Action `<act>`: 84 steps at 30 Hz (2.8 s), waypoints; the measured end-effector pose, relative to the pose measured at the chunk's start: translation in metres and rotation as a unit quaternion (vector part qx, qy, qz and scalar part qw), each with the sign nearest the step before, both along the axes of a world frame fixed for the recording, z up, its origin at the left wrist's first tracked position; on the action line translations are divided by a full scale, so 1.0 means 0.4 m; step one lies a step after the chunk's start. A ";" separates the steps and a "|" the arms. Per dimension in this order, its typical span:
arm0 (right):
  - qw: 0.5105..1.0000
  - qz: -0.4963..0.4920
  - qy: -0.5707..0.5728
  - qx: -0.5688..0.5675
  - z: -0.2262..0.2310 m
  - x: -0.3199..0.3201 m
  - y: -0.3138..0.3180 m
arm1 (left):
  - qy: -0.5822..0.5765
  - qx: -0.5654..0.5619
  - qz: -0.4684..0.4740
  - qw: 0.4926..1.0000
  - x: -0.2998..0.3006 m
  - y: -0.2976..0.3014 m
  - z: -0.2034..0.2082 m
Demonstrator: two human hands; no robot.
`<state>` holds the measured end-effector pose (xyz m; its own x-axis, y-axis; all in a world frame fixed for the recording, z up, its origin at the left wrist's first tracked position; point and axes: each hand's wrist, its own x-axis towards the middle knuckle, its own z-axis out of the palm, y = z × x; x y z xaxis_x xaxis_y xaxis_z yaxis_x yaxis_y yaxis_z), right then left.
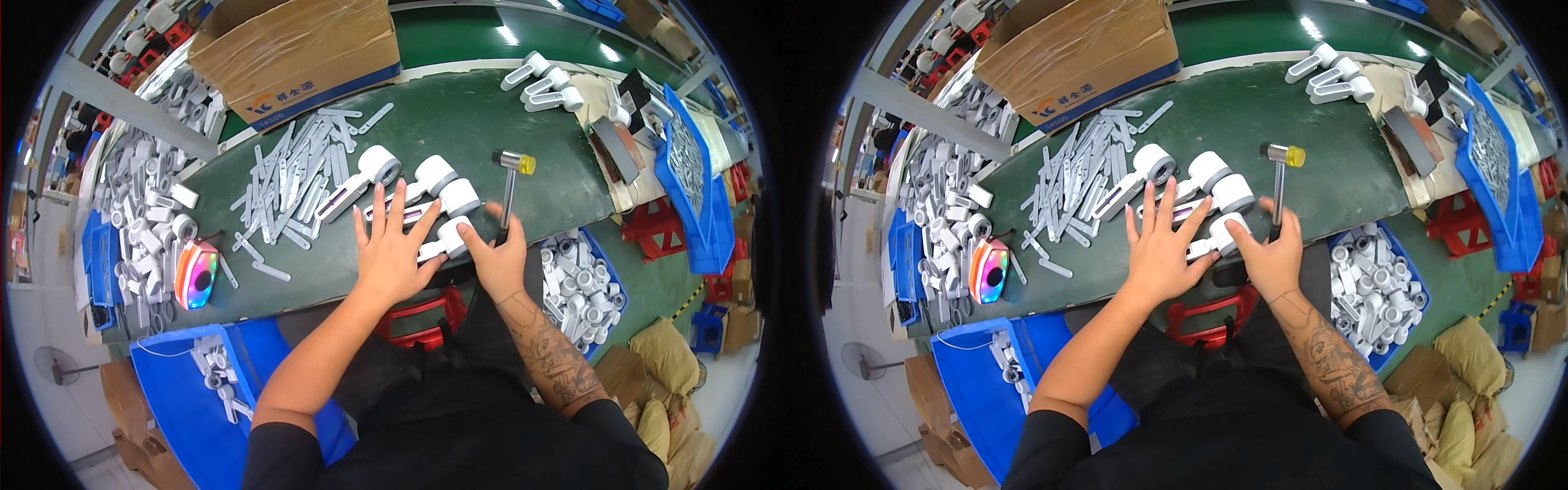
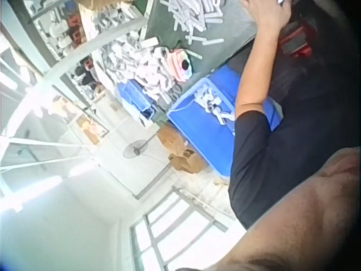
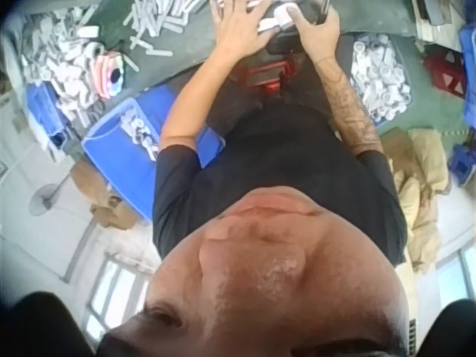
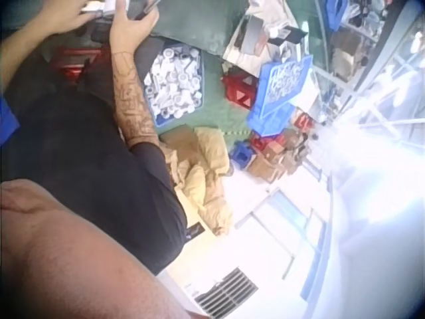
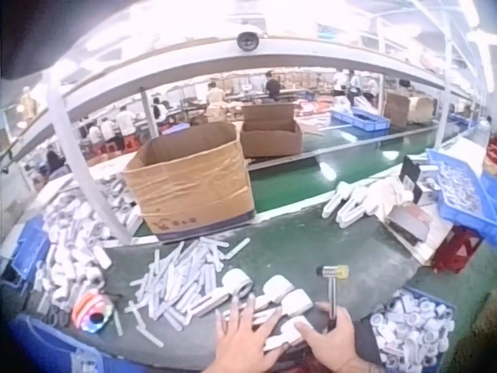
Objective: The person assembles plastic components by inserting metal strips into the slots of plastic housings and tapping them into place using a small mallet.
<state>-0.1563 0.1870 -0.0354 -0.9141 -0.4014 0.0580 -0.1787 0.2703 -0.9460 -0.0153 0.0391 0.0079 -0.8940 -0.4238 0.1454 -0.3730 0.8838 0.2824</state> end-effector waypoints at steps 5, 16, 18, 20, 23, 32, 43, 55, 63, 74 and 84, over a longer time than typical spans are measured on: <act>0.993 0.117 -0.007 -0.026 0.072 -0.093 -0.073 | -0.067 0.019 0.057 0.996 -0.010 -0.040 0.051; 0.967 0.215 -0.108 -0.079 -0.021 -0.110 -0.127 | -0.134 0.028 0.094 0.986 0.006 -0.068 0.066; 0.973 0.157 -0.136 -0.098 -0.002 -0.148 -0.089 | -0.109 0.065 0.070 0.989 0.008 -0.090 0.075; 0.973 0.121 -0.163 -0.110 0.008 -0.191 -0.044 | -0.062 0.156 0.052 0.984 0.002 -0.135 0.105; 0.956 0.101 -0.245 -0.129 0.040 -0.198 -0.008 | 0.115 0.196 0.023 0.974 -0.071 -0.282 0.110; 0.977 0.120 -0.158 -0.077 0.011 -0.180 -0.038 | -0.081 -0.013 0.086 0.993 -0.368 -0.514 0.023; 0.982 0.120 -0.137 -0.044 0.008 -0.184 -0.025 | -0.076 0.023 0.119 0.990 -0.248 -0.603 0.082; 0.985 0.124 -0.114 -0.039 -0.010 -0.177 -0.028 | -0.059 -0.023 -0.112 0.992 -0.145 -0.616 0.061; 0.994 0.103 -0.019 0.036 0.073 -0.060 -0.009 | 0.179 0.143 0.027 0.973 -0.026 -0.376 0.098; 0.970 0.183 0.019 0.158 0.129 -0.019 -0.019 | 0.180 0.136 -0.035 0.974 0.066 -0.092 0.000; 0.972 0.178 0.000 0.151 0.125 -0.027 -0.024 | 0.206 0.127 -0.015 0.970 0.051 -0.044 -0.008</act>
<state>-0.1671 0.1775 0.0145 -0.7134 -0.6916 -0.1124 -0.3118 0.4571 -0.8330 0.0050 0.0213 0.0048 -0.7946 -0.4674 0.3874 -0.1570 0.7747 0.6125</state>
